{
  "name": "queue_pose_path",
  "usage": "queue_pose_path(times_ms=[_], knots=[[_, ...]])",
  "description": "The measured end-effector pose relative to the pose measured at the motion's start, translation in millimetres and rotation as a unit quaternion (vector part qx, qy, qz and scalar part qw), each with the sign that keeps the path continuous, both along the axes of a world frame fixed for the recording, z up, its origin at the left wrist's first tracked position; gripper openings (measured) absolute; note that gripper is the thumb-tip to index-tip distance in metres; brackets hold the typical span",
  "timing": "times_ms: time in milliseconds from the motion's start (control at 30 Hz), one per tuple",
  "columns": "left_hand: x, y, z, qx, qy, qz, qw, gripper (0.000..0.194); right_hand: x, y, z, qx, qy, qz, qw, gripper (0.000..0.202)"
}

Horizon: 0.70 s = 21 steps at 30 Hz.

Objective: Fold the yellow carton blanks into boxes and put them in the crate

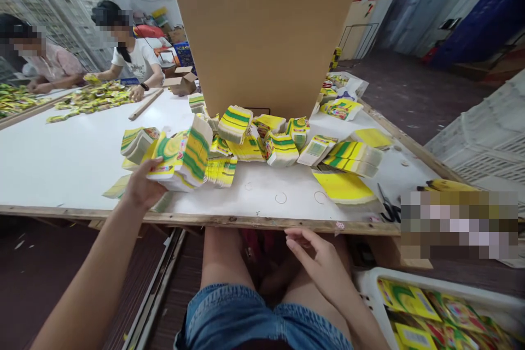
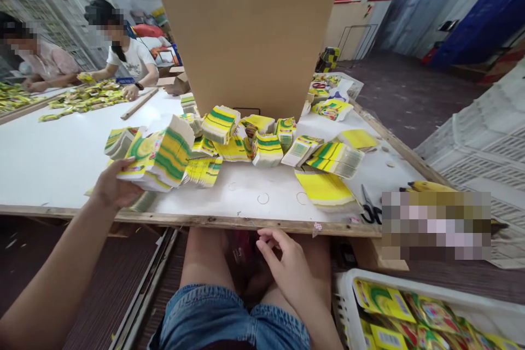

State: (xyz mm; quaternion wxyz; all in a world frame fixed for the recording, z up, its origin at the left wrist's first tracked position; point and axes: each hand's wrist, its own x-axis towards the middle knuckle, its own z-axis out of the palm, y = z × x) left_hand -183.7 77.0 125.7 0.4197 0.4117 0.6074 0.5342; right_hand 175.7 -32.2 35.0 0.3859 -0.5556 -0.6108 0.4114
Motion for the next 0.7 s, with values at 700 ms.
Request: queue_pose_path(times_ms=[700], knots=[[182.5,5.3,-108.1,-0.094,-0.131,-0.151,0.975,0.046,227.5,66.8,-27.0,-0.049,-0.419,-0.348,0.837,0.037]])
